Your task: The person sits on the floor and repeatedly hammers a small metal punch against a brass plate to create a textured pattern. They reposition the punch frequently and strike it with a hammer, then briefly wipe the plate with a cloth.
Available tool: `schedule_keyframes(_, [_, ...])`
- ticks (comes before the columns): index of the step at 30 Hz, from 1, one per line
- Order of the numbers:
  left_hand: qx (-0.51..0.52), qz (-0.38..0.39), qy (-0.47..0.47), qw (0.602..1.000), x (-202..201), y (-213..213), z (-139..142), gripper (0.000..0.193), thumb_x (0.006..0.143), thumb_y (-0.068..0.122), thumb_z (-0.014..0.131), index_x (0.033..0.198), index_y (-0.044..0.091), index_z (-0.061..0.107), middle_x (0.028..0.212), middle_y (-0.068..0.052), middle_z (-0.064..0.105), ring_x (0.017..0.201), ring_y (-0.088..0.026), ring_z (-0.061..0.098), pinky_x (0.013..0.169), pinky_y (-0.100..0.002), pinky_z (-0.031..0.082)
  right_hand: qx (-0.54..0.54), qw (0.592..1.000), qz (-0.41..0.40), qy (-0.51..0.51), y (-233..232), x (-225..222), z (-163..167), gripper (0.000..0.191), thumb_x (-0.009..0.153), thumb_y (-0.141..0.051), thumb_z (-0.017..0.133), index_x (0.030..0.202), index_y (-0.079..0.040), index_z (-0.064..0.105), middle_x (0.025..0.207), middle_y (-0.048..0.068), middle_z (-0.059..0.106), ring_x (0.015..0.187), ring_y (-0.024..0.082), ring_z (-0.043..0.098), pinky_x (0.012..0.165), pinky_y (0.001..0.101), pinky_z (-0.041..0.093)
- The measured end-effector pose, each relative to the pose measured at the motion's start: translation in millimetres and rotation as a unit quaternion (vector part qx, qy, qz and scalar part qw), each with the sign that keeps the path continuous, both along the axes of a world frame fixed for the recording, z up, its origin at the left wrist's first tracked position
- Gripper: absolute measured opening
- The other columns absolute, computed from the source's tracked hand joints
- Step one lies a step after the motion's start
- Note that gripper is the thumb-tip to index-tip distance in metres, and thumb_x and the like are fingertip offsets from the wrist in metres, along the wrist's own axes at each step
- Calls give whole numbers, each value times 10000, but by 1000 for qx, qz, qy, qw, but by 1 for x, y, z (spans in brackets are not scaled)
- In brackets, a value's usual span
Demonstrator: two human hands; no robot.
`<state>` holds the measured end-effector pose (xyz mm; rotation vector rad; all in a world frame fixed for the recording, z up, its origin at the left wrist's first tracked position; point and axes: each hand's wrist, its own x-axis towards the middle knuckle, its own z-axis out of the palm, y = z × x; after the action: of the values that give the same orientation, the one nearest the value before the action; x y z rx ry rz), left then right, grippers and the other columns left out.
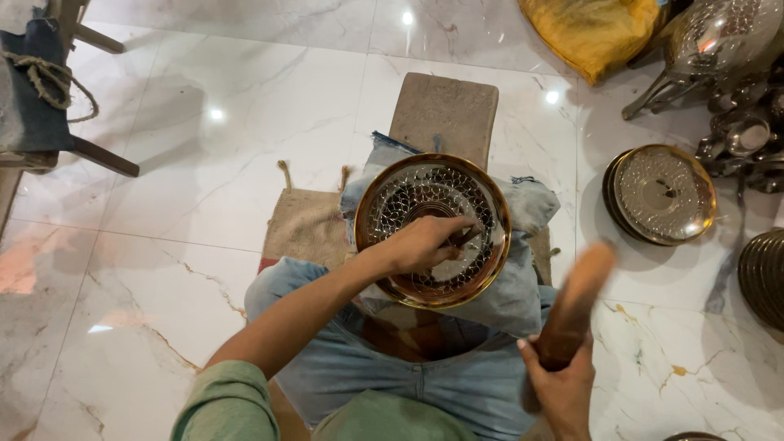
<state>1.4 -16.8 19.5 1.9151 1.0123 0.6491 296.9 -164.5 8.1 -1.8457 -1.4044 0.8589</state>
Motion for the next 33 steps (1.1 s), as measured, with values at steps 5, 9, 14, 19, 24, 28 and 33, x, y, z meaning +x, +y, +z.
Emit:
schedule_keyframes(5, [-5, -61, 12, 998, 1, 12, -9, 554, 847, 103, 741, 1379, 127, 587, 1068, -122, 781, 967, -275, 775, 854, -438, 574, -112, 991, 24, -70, 26, 5, 22, 1090, 796, -118, 857, 1657, -134, 190, 987, 108, 739, 886, 201, 721, 838, 361, 567])
schedule_keyframes(9, [-31, -79, 63, 994, 3, 16, -10, 585, 852, 92, 723, 1412, 159, 568, 1078, -91, 776, 927, -232, 759, 846, -438, 575, 28, 999, 29, 22, 44, 9, 35, 1122, 760, -115, 831, 1654, -80, 154, 1009, 120, 683, 915, 212, 702, 830, 390, 575])
schedule_keyframes(14, [-60, -73, 54, 994, 2, 12, -9, 569, 893, 20, 606, 1437, 181, 560, 1076, -82, 771, 919, -214, 766, 821, -403, 609, 14, 953, 170, -250, 72, 9, 50, 915, 824, -224, 814, 1593, -227, 317, 1027, 117, 714, 869, 271, 728, 800, 410, 590])
schedule_keyframes(19, [69, 17, -34, 997, -1, -5, -11, 428, 864, 32, 722, 1283, 54, 637, 1087, -168, 737, 974, -337, 722, 833, -442, 560, 29, 942, 233, -239, 105, 4, 73, 860, 798, -199, 751, 1566, -213, 365, 996, 130, 712, 851, 323, 737, 791, 453, 577])
schedule_keyframes(24, [42, 124, -71, 989, -1, -25, -16, 402, 894, 57, 715, 1284, 27, 621, 1076, -176, 700, 935, -336, 720, 805, -414, 568, 137, 889, 320, -297, 126, -1, 102, 842, 768, -200, 710, 1550, -228, 399, 1108, 174, 680, 891, 437, 679, 759, 533, 555])
schedule_keyframes(28, [28, 167, -46, 985, 3, -32, -17, 397, 899, 89, 739, 1273, 24, 620, 1053, -172, 685, 898, -321, 712, 783, -409, 567, 41, 856, 312, -409, 132, -5, 113, 829, 815, -205, 709, 1563, -369, 393, 1041, 100, 687, 862, 391, 704, 766, 517, 572])
schedule_keyframes(33, [101, 138, -85, 982, 2, -31, -21, 424, 925, 95, 734, 1330, 45, 617, 1105, -150, 705, 966, -304, 722, 826, -394, 587, 131, 897, 278, -318, 125, -2, 101, 847, 793, -220, 731, 1561, -324, 389, 1058, 122, 661, 880, 408, 693, 759, 520, 561])
